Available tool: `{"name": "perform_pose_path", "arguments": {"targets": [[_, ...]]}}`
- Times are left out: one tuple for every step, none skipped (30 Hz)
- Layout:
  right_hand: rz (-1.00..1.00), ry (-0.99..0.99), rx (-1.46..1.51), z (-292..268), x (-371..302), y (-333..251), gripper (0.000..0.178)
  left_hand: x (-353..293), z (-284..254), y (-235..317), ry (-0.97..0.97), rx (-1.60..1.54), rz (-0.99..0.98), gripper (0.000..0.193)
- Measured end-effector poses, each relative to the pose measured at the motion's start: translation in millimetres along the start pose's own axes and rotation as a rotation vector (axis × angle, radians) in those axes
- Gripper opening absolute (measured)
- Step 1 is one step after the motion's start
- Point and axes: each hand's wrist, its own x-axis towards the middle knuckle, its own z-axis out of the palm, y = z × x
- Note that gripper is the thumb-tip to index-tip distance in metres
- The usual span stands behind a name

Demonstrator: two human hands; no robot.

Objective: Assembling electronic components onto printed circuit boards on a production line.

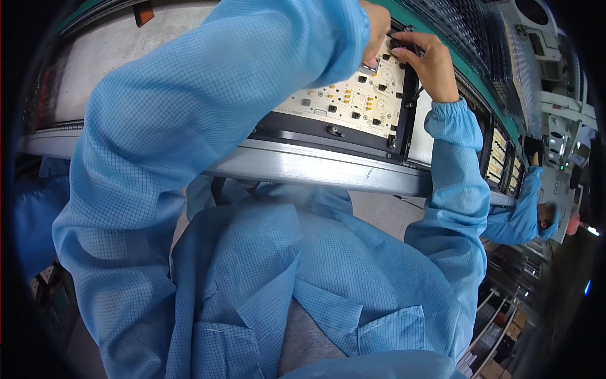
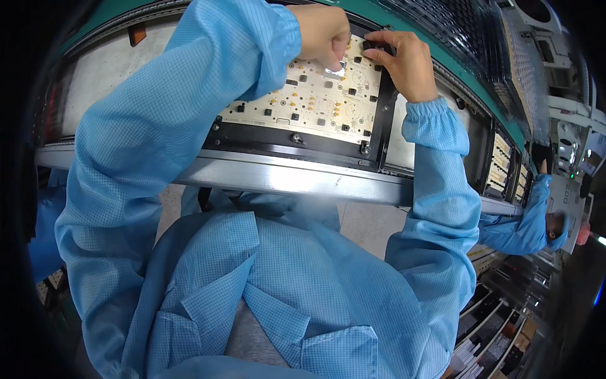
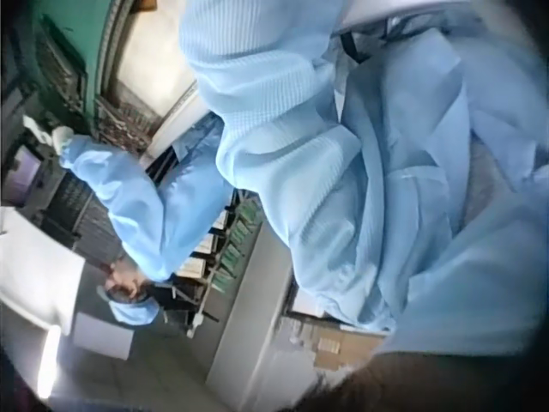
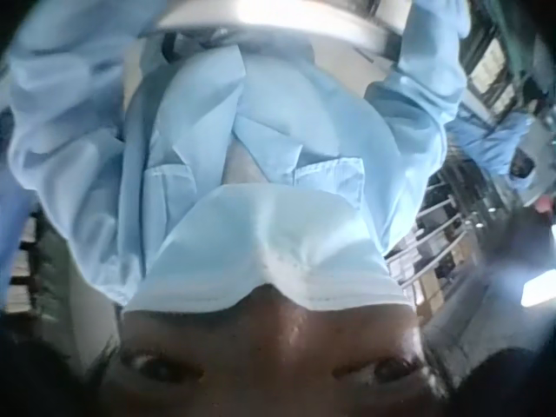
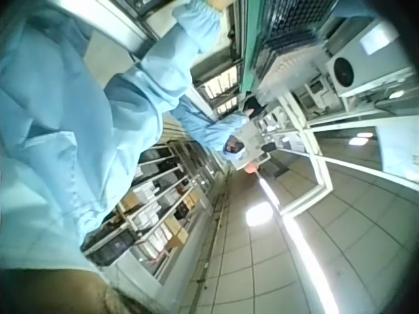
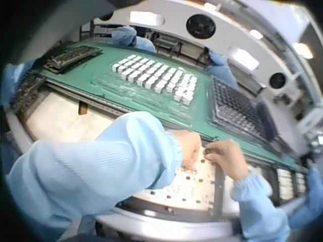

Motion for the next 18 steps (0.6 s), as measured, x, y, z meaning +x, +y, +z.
{"name": "perform_pose_path", "arguments": {"targets": [[-0.006,-0.002,-0.001,-1.0,0.8,-0.1,0.027,-3.8,-0.4,1.0,0.005,-0.002,-0.002,0.015],[-0.006,-0.024,-0.069,-2.3,1.3,-1.4,0.027,-9.6,-1.5,1.1,0.083,-0.015,0.070,0.014],[-0.006,-0.045,-0.136,-3.8,1.7,-4.0,0.027,-15.1,-4.5,-0.2,0.161,-0.027,0.141,0.013],[0.030,-0.065,-0.108,-5.9,2.7,-7.8,0.027,-22.7,-15.8,-8.6,0.289,-0.058,0.305,0.014],[0.026,-0.063,-0.106,-7.7,2.1,-11.0,0.027,-28.4,-31.4,-17.1,0.291,-0.055,0.302,0.014],[0.083,-0.060,-0.116,-10.0,-2.6,-7.9,0.027,-21.6,-46.0,-29.0,0.452,-0.077,0.277,0.016],[0.125,-0.054,-0.117,-12.1,-4.8,-8.7,0.026,-19.4,-61.2,-44.2,0.621,-0.093,0.236,0.018],[0.091,-0.053,-0.102,-13.7,1.4,-17.4,0.026,-32.1,-81.8,-66.7,0.754,0.012,0.187,0.020],[0.174,-0.111,-0.087,-15.1,3.5,-19.9,0.025,-35.5,-94.4,-91.4,0.870,0.099,0.157,0.021],[0.264,-0.180,-0.065,-12.8,6.7,-18.8,0.024,-38.0,-100.5,-114.8,0.900,0.178,0.115,0.020],[0.260,-0.187,-0.065,-12.5,6.2,-18.3,0.024,-43.5,-104.2,-133.5,0.934,0.259,0.078,0.019],[0.173,-0.176,-0.151,-13.8,5.4,-16.7,0.023,-49.0,-108.8,-153.1,0.937,0.257,0.073,0.019],[0.085,-0.165,-0.236,-14.5,5.5,-14.7,0.022,-54.2,-113.2,-172.3,0.893,0.346,0.073,0.019],[0.058,-0.162,-0.252,-14.5,5.9,-10.9,0.022,-56.6,-112.8,-173.9,0.843,0.429,0.080,0.018],[0.059,-0.169,-0.255,-15.9,7.3,-9.3,0.022,-56.4,-114.5,-174.4,0.843,0.421,0.078,0.018],[0.054,-0.198,-0.246,-18.2,10.2,-9.6,0.022,-56.9,-120.0,-174.8,0.784,0.210,-0.025,0.018],[0.044,-0.225,-0.234,-20.5,13.2,-10.9,0.021,-61.0,-124.5,-172.5,0.721,0.004,-0.129,0.019],[0.038,-0.228,-0.235,-23.3,16.9,-11.5,0.021,-61.0,-129.2,-177.8,0.769,0.019,-0.088,0.018]]}}
